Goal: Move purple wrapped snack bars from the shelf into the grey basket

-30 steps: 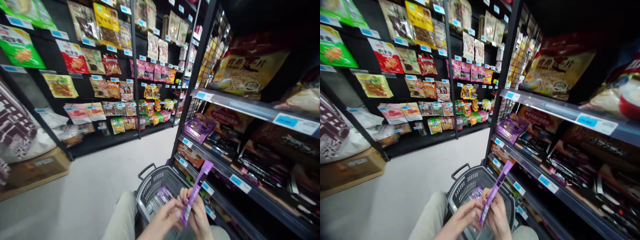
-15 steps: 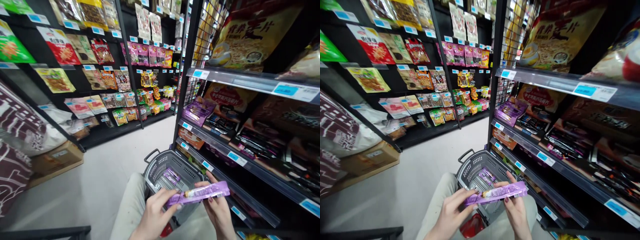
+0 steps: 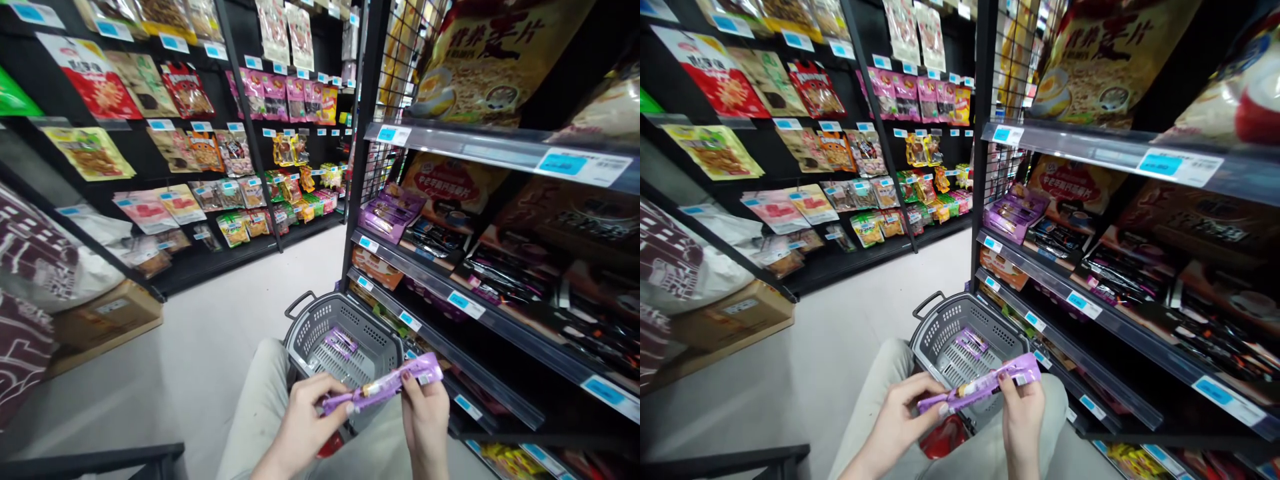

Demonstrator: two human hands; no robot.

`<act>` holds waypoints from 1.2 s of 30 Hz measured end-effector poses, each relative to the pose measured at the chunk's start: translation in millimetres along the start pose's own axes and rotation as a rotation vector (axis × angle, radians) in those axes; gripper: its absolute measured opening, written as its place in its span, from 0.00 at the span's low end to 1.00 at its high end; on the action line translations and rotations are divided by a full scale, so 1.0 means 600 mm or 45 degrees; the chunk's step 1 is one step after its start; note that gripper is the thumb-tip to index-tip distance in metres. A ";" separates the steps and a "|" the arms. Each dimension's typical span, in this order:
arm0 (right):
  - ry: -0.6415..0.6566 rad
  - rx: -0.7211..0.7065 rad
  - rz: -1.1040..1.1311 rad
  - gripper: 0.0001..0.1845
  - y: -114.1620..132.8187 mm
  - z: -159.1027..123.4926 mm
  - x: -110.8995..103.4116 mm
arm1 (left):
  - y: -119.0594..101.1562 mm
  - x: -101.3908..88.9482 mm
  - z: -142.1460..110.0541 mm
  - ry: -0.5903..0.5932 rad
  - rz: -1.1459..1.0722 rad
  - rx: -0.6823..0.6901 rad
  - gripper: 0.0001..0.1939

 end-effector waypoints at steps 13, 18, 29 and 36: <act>0.341 0.055 -0.521 0.21 -0.019 -0.010 0.034 | 0.066 0.064 -0.030 0.499 -0.291 -0.451 0.14; 0.395 0.052 -0.463 0.24 -0.018 0.001 0.035 | 0.070 0.073 -0.037 0.539 -0.252 -0.475 0.10; 0.456 0.117 -0.437 0.21 -0.048 -0.036 0.078 | 0.087 0.084 -0.014 0.351 -0.441 -0.533 0.15; 0.644 0.184 -0.529 0.15 -0.101 -0.073 0.080 | 0.079 0.091 -0.016 0.265 -1.338 -0.645 0.16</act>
Point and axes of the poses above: each hand's wrist, its own z-axis towards the middle knuckle, its own x-axis out of the palm, y = z × x, the point moved 7 cm from there along z, towards the middle knuckle, and after that the axes turned 4 degrees about -y, right-handed, at the moved point
